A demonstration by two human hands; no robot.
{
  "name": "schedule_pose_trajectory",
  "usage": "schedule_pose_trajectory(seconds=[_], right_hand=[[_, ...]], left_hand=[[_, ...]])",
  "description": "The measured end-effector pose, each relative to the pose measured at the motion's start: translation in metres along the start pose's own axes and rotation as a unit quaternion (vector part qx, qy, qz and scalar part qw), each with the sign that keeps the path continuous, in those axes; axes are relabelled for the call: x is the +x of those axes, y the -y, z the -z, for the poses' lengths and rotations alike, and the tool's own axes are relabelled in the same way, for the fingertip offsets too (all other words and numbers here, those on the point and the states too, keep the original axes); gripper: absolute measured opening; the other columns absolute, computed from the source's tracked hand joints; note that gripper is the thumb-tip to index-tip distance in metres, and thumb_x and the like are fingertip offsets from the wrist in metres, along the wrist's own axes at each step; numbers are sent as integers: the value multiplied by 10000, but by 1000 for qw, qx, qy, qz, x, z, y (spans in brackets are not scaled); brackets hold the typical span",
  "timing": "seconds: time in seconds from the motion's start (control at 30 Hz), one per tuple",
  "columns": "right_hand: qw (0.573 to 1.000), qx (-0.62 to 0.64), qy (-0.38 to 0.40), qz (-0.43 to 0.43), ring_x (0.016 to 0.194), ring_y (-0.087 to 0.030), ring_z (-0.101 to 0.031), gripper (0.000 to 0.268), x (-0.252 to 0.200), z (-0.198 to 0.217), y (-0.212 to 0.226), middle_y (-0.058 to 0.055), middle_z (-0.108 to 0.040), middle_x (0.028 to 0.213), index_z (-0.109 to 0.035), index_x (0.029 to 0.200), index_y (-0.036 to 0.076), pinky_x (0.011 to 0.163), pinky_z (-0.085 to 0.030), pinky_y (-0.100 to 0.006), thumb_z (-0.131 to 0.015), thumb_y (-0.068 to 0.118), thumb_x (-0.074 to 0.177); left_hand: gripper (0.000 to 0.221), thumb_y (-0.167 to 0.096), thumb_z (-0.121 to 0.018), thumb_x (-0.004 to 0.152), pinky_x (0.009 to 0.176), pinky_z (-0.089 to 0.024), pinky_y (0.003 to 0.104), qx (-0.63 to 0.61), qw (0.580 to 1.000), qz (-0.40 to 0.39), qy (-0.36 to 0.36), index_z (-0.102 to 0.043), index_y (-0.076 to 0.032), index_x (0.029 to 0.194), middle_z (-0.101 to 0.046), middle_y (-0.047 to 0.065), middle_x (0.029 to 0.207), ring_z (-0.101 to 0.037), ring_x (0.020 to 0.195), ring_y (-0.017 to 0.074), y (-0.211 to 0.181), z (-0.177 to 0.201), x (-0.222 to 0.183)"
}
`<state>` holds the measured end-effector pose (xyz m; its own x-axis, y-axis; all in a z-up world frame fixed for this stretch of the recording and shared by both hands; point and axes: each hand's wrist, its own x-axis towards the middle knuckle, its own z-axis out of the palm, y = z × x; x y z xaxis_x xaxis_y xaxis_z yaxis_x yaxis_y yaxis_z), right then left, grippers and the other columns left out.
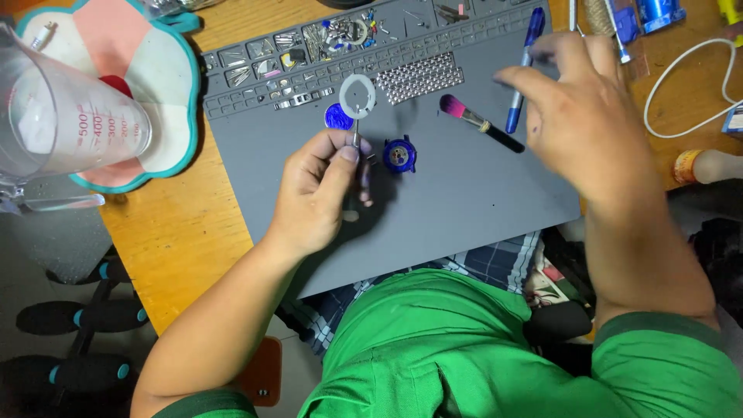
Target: Cleaning and coloring the edges of a small blue watch strap component using a marker.
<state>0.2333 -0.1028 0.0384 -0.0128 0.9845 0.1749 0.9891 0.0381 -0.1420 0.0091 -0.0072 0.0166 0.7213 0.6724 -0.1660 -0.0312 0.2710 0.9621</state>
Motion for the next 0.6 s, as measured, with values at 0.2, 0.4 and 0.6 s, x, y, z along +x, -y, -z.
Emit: schedule_pose_trajectory(seconds=[0.2, 0.4, 0.6], right_hand=[[992, -111, 64, -14, 912, -303, -403, 313, -2, -14, -26, -106, -495, 1032, -609, 959, 162, 588, -436, -395, -539, -3, 702], [992, -95, -47, 63, 962, -291, -431, 169, 9, -10, -33, -136, -518, 999, -554, 917, 33, 763, -434, -360, -585, -6, 756], [961, 254, -107, -39, 668, -257, -482, 153, 15, -3, -9, -177, -449, 751, -362, 1033, -108, 589, -380, -333, -301, -16, 927]], left_hand=[[175, -218, -380, 825, 282, -261, 181, -16, 998, 33, -49, -475, -71, 835, -316, -20, 491, -303, 338, 74, -1, 8, 3], [196, -242, -396, 819, 283, -241, 175, -22, 998, 31, -46, -490, -70, 836, -316, -22, 489, -294, 340, 66, -3, 11, 4], [192, -234, -395, 820, 286, -241, 175, -16, 998, 37, -45, -493, -69, 834, -309, -27, 480, -294, 339, 67, -2, 12, 6]])
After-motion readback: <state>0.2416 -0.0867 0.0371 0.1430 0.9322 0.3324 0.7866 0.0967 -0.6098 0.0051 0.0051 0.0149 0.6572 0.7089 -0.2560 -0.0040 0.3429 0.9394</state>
